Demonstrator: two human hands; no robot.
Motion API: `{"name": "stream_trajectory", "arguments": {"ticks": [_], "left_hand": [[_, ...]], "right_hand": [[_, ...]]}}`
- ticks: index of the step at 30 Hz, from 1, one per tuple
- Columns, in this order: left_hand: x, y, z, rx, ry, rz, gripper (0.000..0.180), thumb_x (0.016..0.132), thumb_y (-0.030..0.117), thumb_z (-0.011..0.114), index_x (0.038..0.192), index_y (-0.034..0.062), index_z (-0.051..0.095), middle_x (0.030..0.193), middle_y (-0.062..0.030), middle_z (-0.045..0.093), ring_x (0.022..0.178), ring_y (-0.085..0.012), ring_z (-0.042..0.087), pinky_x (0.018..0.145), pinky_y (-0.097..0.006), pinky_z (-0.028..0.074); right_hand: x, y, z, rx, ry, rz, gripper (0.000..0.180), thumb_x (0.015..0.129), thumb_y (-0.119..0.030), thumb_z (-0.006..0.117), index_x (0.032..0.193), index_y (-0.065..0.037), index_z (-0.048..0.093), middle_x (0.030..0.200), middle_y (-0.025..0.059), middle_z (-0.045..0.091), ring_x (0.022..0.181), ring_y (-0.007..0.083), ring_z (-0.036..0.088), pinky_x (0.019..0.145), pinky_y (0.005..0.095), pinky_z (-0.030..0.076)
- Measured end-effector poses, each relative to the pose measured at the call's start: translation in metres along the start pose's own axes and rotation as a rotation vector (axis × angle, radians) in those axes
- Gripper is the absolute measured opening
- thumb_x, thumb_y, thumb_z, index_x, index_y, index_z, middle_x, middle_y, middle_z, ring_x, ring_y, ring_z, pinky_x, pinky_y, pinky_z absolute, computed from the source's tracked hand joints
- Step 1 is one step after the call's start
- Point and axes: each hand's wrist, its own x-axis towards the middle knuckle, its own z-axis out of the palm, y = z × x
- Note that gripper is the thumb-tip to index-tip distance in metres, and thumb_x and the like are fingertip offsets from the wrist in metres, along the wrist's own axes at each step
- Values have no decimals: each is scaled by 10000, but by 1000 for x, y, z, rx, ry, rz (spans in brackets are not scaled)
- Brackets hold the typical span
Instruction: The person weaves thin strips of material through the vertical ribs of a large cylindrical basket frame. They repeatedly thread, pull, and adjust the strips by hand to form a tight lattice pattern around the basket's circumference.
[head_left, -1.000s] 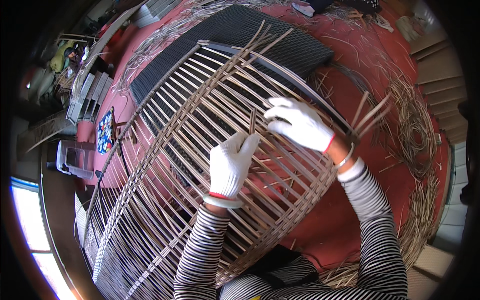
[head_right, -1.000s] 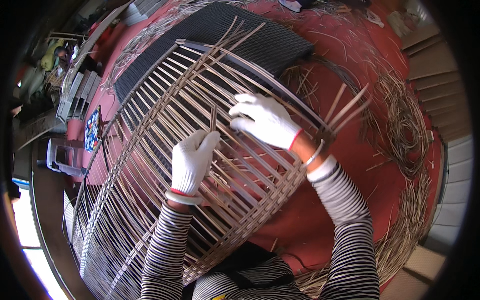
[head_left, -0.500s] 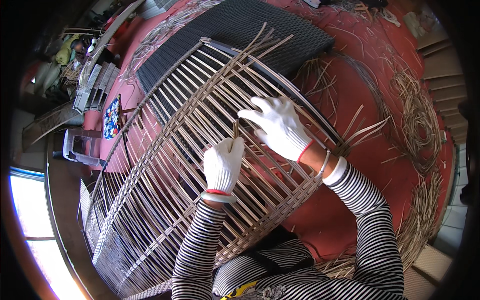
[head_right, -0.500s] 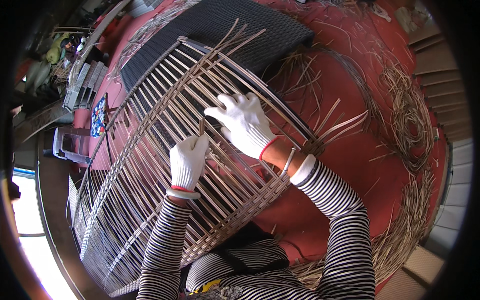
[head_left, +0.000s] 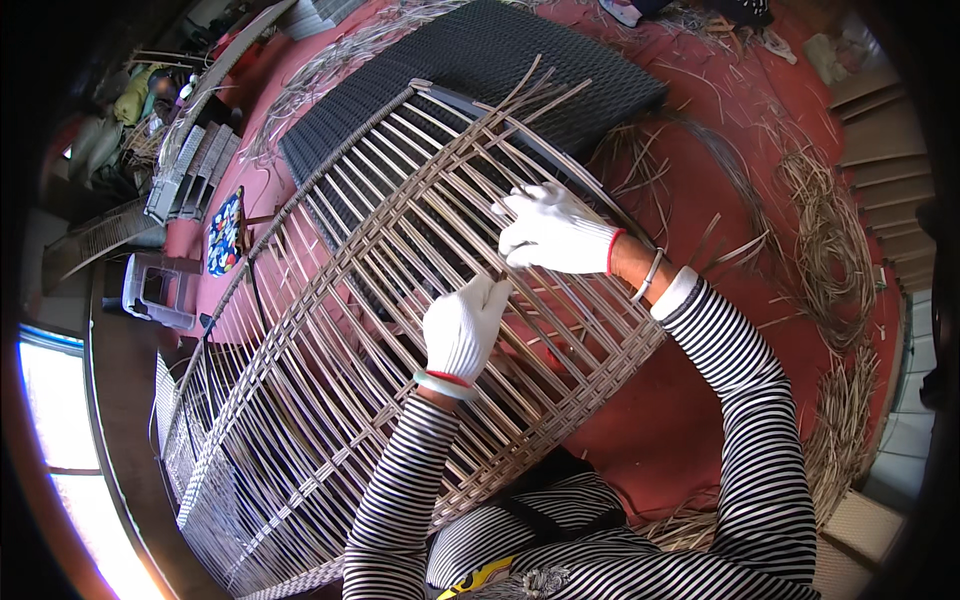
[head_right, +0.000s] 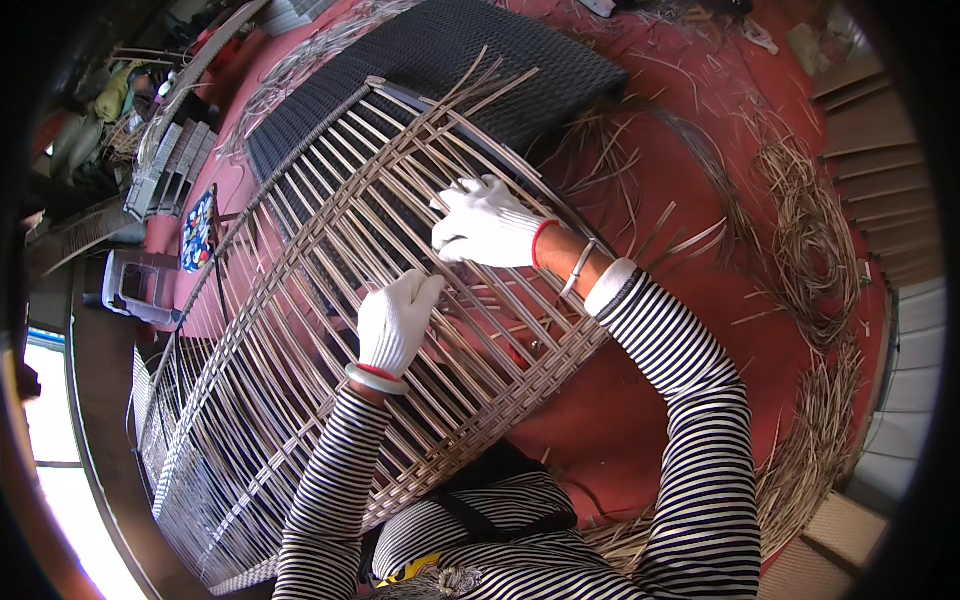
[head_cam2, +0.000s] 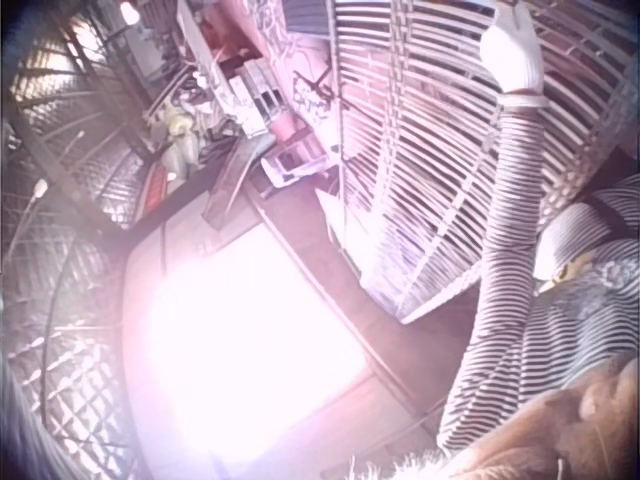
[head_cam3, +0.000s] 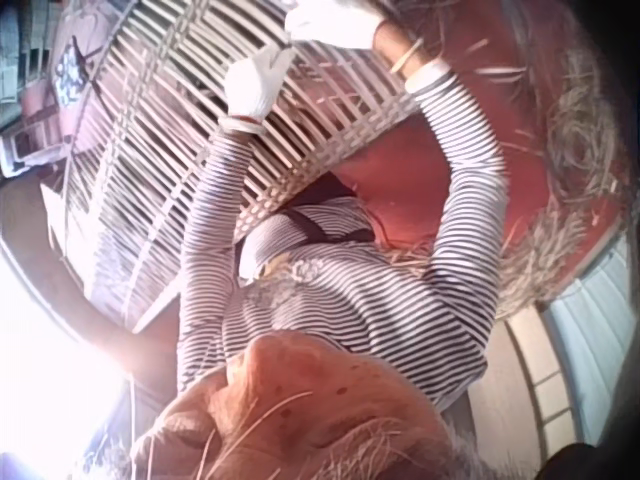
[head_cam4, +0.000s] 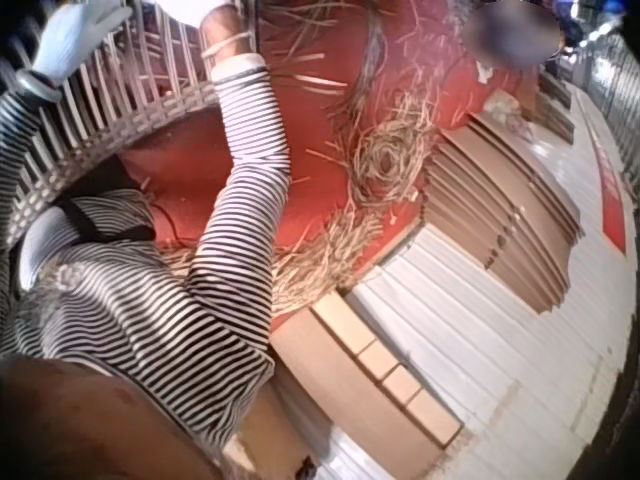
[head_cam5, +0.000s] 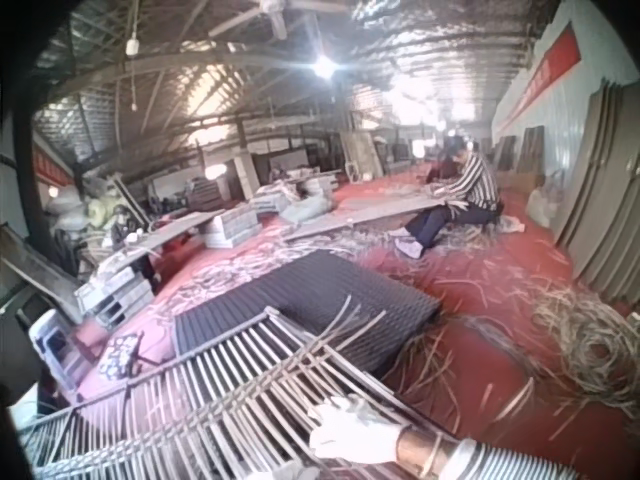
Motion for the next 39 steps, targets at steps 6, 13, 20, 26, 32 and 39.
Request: {"name": "stream_trajectory", "arguments": {"ticks": [6, 13, 20, 26, 32, 39], "left_hand": [[-10, 23, -22, 81, 267, 98, 247, 1058, 302, 703, 1029, 60, 748, 604, -41, 681, 461, -158, 634, 456, -311, 497], [26, 48, -4, -114, 32, 251, 307, 1066, 369, 666, 1154, 97, 777, 871, -107, 753, 703, -241, 721, 654, -389, 579], [37, 45, 8, -714, -12, -444, 421, 1076, 314, 623, 818, -5, 719, 538, 0, 566, 403, -89, 511, 407, -271, 419], [55, 24, 24, -326, -54, -123, 439, 1074, 344, 639, 856, -24, 740, 583, -88, 612, 466, -170, 594, 497, -352, 494], [38, 25, 20, -198, 38, 61, 397, 1084, 352, 651, 1002, -19, 765, 658, -95, 671, 501, -152, 625, 534, -325, 518], [41, 64, 10, -61, 71, 65, 365, 1063, 301, 687, 1320, 43, 721, 761, -90, 763, 561, -184, 700, 581, -307, 569]], "right_hand": [[-31, -9, -43, 59, 478, 12, 152, 884, -277, 795, 826, -139, 820, 1397, 75, 700, 1421, 356, 526, 1215, 527, 392], [-43, -7, -68, -124, 455, -65, 221, 933, -282, 757, 857, -77, 787, 1372, 100, 710, 1331, 318, 614, 1115, 487, 501], [-24, 10, -9, -322, 126, 187, 285, 956, -265, 732, 1228, -198, 782, 1607, 129, 517, 1542, 358, 396, 1272, 697, 233], [-12, 23, 4, -248, 273, 100, 380, 957, -285, 736, 1336, -299, 753, 1618, 70, 496, 1556, 354, 367, 1272, 688, 236], [-24, 28, -48, -172, 342, -135, 121, 860, -312, 765, 769, -240, 802, 1382, -60, 656, 1451, 242, 474, 1285, 555, 275], [-51, 23, -75, -166, 400, 197, 214, 906, -260, 739, 717, -160, 757, 1366, 47, 723, 1361, 309, 591, 1193, 516, 407]]}}
